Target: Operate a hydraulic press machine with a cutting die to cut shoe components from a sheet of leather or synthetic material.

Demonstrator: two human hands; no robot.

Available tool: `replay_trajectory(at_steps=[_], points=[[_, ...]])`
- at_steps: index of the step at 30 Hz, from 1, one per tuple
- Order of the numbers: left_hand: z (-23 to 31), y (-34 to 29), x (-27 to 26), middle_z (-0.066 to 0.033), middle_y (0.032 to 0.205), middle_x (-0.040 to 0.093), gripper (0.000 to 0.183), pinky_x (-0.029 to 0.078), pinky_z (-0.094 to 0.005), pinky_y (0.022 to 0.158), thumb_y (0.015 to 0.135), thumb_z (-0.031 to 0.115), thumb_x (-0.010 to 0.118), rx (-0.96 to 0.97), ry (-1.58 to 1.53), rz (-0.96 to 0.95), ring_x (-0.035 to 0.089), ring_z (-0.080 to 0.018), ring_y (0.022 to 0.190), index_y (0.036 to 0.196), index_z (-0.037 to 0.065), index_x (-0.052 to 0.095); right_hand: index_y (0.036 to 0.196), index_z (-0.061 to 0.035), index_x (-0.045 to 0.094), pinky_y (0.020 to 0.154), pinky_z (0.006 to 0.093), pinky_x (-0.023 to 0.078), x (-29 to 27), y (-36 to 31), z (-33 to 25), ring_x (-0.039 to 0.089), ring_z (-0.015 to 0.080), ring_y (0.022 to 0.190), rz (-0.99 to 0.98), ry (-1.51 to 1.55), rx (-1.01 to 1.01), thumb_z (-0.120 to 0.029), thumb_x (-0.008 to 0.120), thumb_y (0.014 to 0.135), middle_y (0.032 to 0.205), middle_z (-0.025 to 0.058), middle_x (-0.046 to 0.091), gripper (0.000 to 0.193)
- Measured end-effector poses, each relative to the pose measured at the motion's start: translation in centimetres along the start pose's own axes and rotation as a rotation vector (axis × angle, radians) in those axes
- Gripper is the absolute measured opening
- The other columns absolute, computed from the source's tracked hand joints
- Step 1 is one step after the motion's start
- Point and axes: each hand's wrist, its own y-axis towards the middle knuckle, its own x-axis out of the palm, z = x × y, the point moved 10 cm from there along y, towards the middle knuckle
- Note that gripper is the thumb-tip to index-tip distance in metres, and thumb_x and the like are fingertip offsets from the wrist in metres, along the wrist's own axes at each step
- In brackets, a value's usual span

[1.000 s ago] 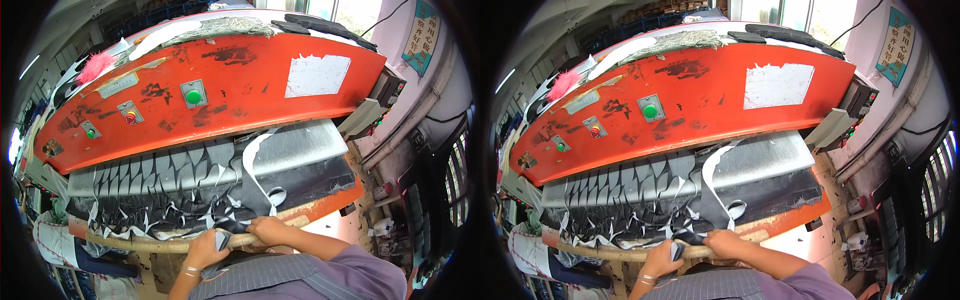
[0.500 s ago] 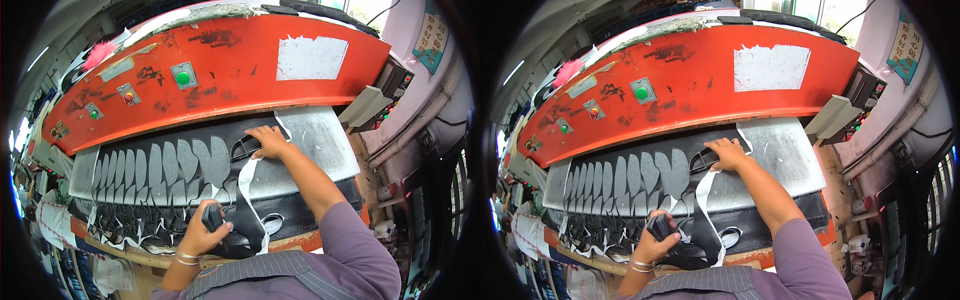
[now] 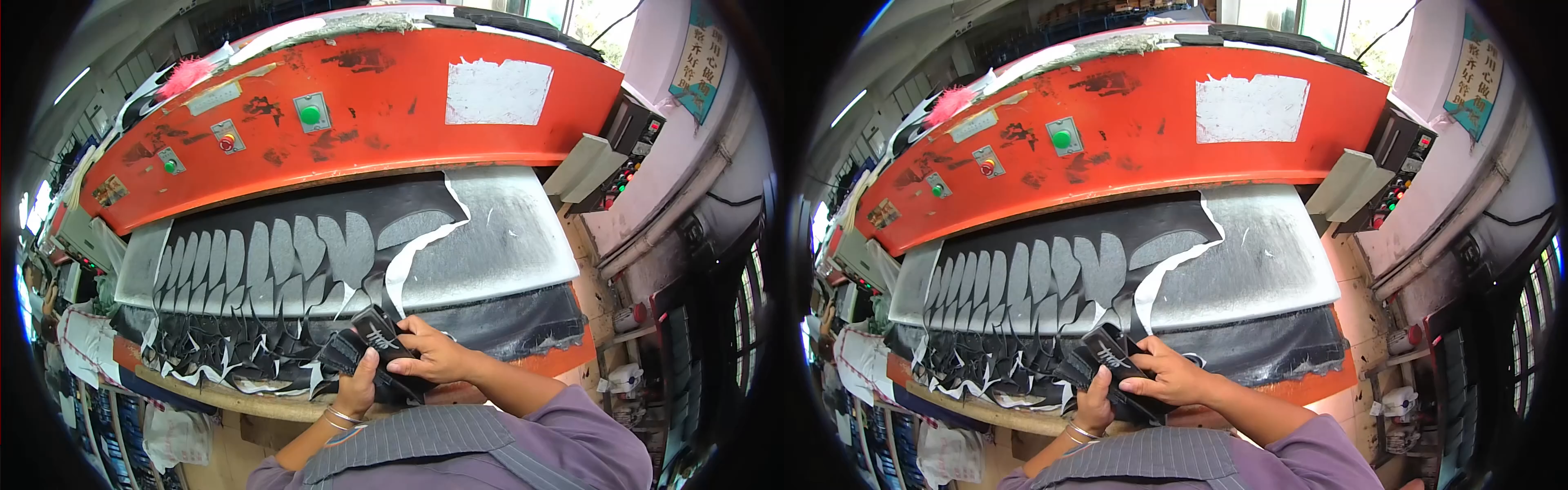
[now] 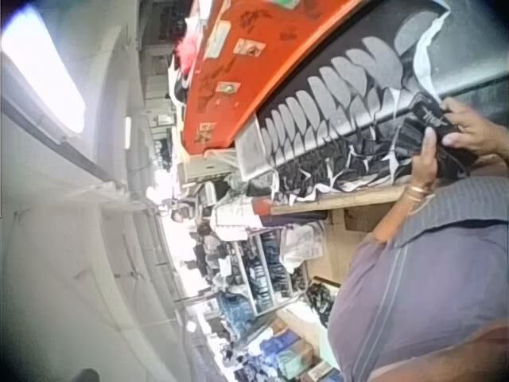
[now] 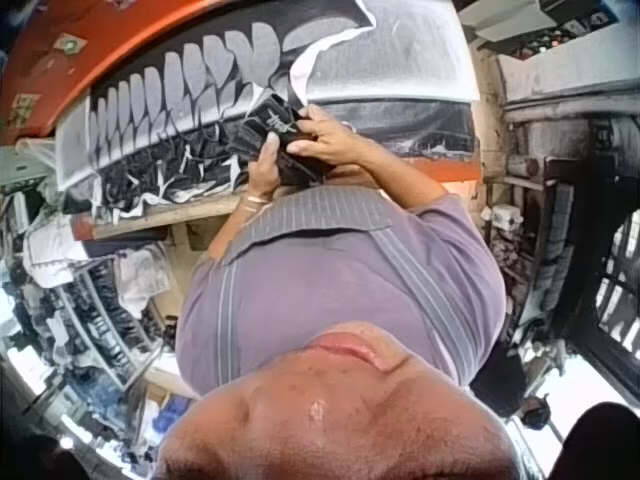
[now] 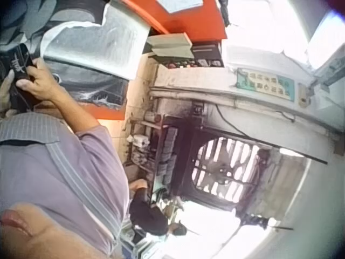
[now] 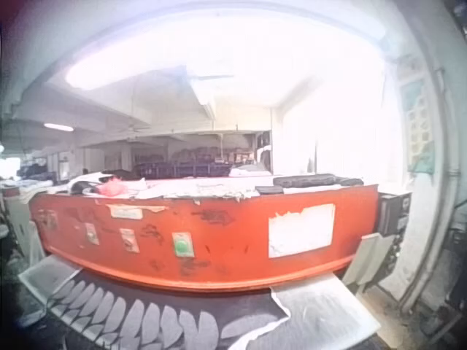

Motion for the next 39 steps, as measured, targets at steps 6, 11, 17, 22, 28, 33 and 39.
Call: replay_trajectory(at_steps=[6,11,17,22,28,33,39], points=[[1.2,-2.5,-2.3,-0.0043,0.119,0.052,0.035,0.042,-0.0308,0.097,0.093,0.008,0.057,0.063,-0.037,0.133,0.051,-0.0138,0.109,0.125,0.007,0.043,0.107,-0.0060,0.068,0.097,0.0439,0.040,2.9,0.8,-2.5,0.047,0.0403,0.109,-0.153,-0.285,-0.171,-0.047,0.062,0.088,0.116,0.0245,0.050,0.046],[2.5,-10.4,-8.6,-0.0047,0.106,0.053,0.046,0.045,-0.0297,0.086,0.083,0.016,0.072,0.202,0.170,0.680,0.053,-0.0136,0.096,0.118,0.005,0.044,0.114,-0.0107,0.067,0.101,0.0456,0.039,4.9,2.3,-2.4,0.047,0.0413,0.117,-0.213,-0.526,-0.166,-0.037,0.071,0.082,0.127,0.0260,0.050,0.042],[-1.0,-20.7,-13.9,-0.0249,0.114,0.058,0.081,0.045,-0.0389,0.094,0.072,0.039,0.077,-0.129,0.577,1.162,0.058,-0.0353,0.109,0.129,-0.002,0.037,0.123,-0.0049,0.059,0.103,0.0455,0.038,-1.3,4.6,8.0,0.045,0.0430,0.123,-0.234,-1.039,0.003,-0.034,0.072,0.079,0.135,0.0254,0.047,0.054],[-6.5,-34.7,-15.4,-0.0263,0.116,0.058,0.080,0.046,-0.0442,0.095,0.069,0.037,0.075,-0.653,0.818,1.434,0.057,-0.0398,0.111,0.128,-0.004,0.039,0.126,-0.0055,0.055,0.104,0.0458,0.036,-9.9,6.7,11.0,0.041,0.0431,0.126,-0.141,-1.110,-0.039,-0.035,0.067,0.085,0.139,0.0262,0.041,0.052],[-7.1,-55.9,-11.8,-0.0260,0.125,0.052,0.093,0.040,-0.0528,0.102,0.063,0.045,0.078,-1.087,0.691,1.683,0.052,-0.0399,0.118,0.135,0.003,0.036,0.126,-0.0008,0.054,0.100,0.0474,0.038,-12.8,8.5,11.6,0.045,0.0448,0.119,-0.176,-1.196,-0.056,-0.031,0.064,0.087,0.130,0.0267,0.046,0.051],[-4.7,-62.2,-12.7,-0.0249,0.138,0.046,0.104,0.011,-0.0639,0.111,0.068,0.049,0.073,-1.329,1.027,1.840,0.043,-0.0394,0.129,0.150,0.011,0.021,0.122,0.0040,0.056,0.100,0.0417,0.038,-16.1,9.1,14.0,0.051,0.0388,0.115,-0.239,-0.949,-0.040,-0.028,0.063,0.088,0.124,0.0254,0.052,0.048],[-5.9,-49.0,-24.0,-0.0085,0.102,0.070,0.029,0.019,-0.0612,0.110,0.087,0.032,0.050,-0.970,1.139,1.457,0.063,-0.0311,0.103,0.098,0.015,0.072,0.124,0.0048,0.055,0.096,0.0353,0.042,-28.3,11.2,19.6,0.058,0.0310,0.110,0.187,-0.725,0.123,-0.039,0.057,0.094,0.115,0.0229,0.062,0.053]])
